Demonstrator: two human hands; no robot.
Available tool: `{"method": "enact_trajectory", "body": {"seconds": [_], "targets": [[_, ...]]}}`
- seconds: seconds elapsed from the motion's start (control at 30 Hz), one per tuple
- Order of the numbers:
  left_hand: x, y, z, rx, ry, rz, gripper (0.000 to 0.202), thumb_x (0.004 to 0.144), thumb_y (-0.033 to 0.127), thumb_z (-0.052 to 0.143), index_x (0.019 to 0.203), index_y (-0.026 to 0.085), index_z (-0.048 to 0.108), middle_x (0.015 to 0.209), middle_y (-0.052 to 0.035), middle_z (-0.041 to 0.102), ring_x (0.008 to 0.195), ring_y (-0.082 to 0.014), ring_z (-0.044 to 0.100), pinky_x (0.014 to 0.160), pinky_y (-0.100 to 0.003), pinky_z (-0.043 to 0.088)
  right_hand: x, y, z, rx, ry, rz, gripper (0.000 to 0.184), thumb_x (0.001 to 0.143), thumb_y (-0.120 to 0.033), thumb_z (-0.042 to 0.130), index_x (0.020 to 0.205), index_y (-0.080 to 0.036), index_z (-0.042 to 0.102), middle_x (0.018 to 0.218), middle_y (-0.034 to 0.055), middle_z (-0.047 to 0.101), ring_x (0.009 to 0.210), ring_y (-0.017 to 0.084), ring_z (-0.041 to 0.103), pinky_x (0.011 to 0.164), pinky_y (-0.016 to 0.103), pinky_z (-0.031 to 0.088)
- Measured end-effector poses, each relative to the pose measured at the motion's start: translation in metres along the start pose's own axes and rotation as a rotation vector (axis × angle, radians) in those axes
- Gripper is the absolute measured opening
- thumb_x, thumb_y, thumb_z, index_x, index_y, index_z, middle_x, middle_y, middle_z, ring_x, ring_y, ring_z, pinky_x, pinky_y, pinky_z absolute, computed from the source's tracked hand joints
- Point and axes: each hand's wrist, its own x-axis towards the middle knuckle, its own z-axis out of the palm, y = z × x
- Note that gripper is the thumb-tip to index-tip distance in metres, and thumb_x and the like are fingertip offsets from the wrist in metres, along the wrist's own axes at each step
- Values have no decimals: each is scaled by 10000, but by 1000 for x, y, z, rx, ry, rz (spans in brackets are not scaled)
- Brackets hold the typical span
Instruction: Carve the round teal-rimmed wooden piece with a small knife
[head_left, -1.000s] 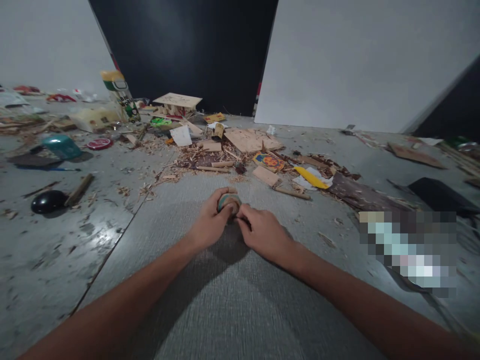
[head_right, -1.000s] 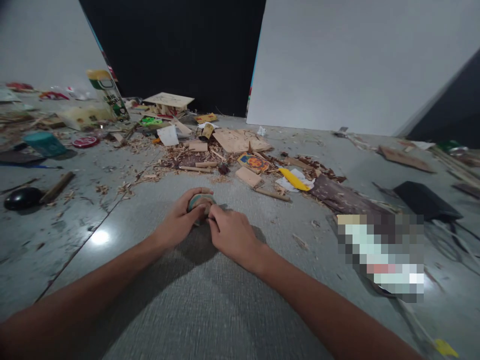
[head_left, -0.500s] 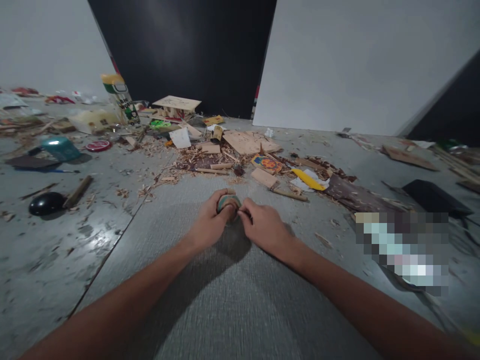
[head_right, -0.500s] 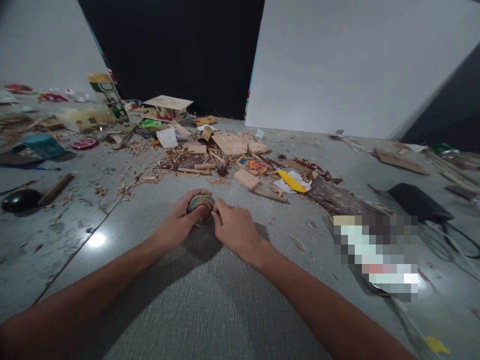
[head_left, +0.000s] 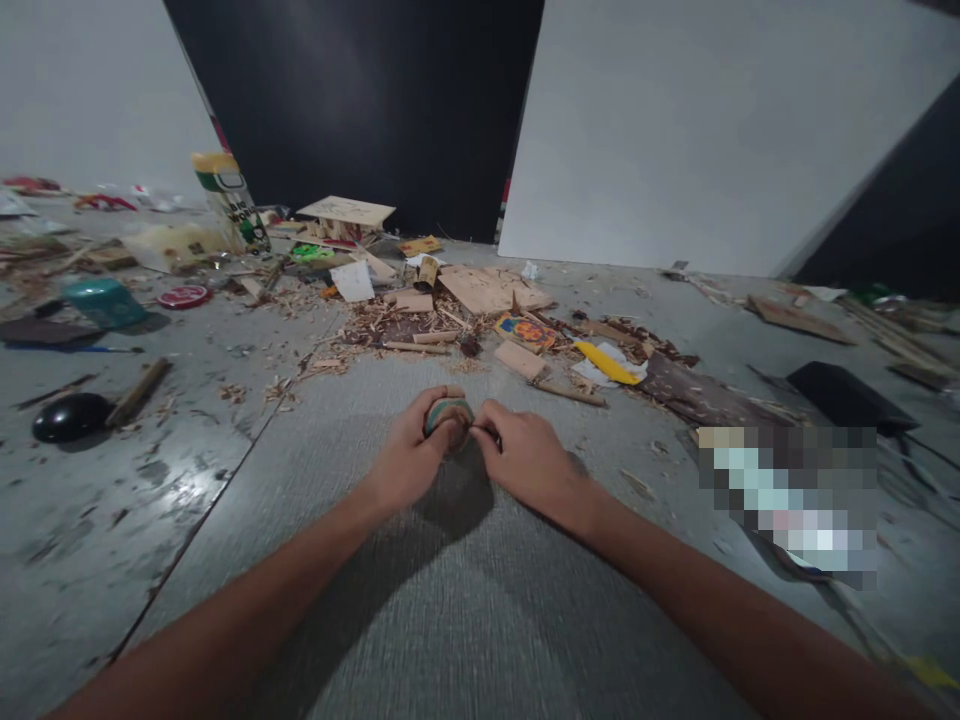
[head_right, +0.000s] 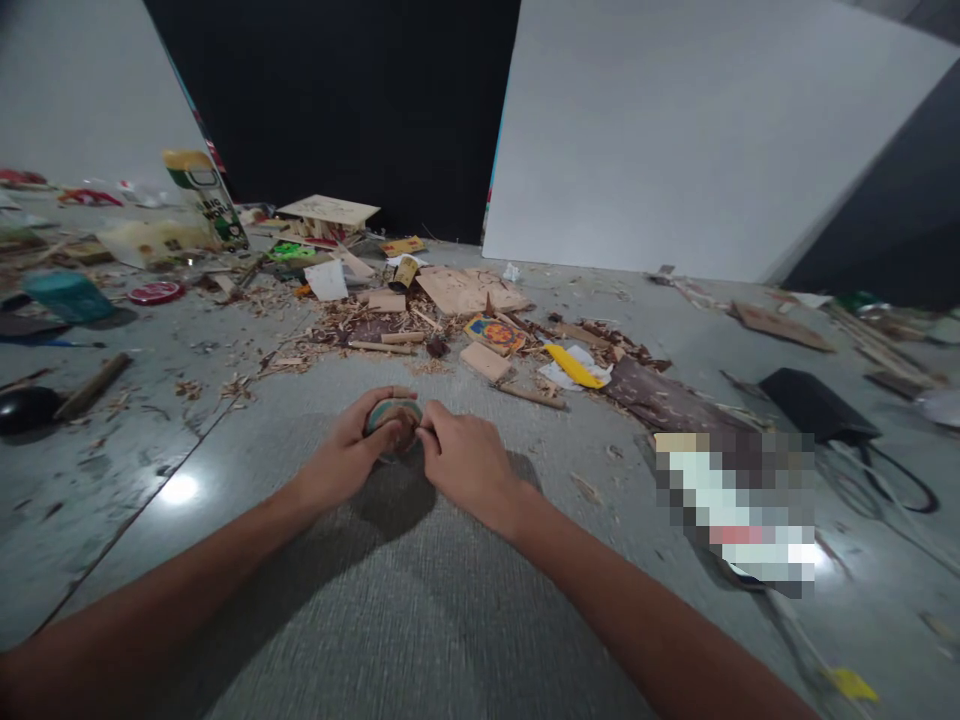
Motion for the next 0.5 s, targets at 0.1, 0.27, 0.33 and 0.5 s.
{"method": "enact_trajectory", "body": {"seconds": [0.1,0.27,0.33,0.5], "targets": [[0,0,-1,5,-16,-5,351,861,305,559,1177,152,556,979,-66,638,852,-164,576,797,-313,479,0,0,-1,10,-12,-18,86,927,-184,510,940,-193,595,828,67,724,652,176,591,566,306,236],[0,0,0,15,1,-16,340,864,286,550,1177,155,556,983,-62,632,849,-161,569,806,-312,471,0,1,1,24,-2,-4,99,938,-189,492,928,-190,590,830,72,714,659,178,586,570,307,240],[0,1,0,12,-9,-30,350,866,287,544,1189,154,549,985,-62,630,856,-162,569,818,-315,468,0,1,2,34,-8,-8,86,927,-182,503,929,-193,589,824,63,710,651,173,580,570,307,242],[0,3,0,7,-10,-43,359,860,297,547,1188,152,539,973,-54,628,839,-158,567,778,-296,473,-1,0,3,51,13,11,86,932,-181,495,922,-190,580,836,64,707,676,173,581,577,302,258]]}}
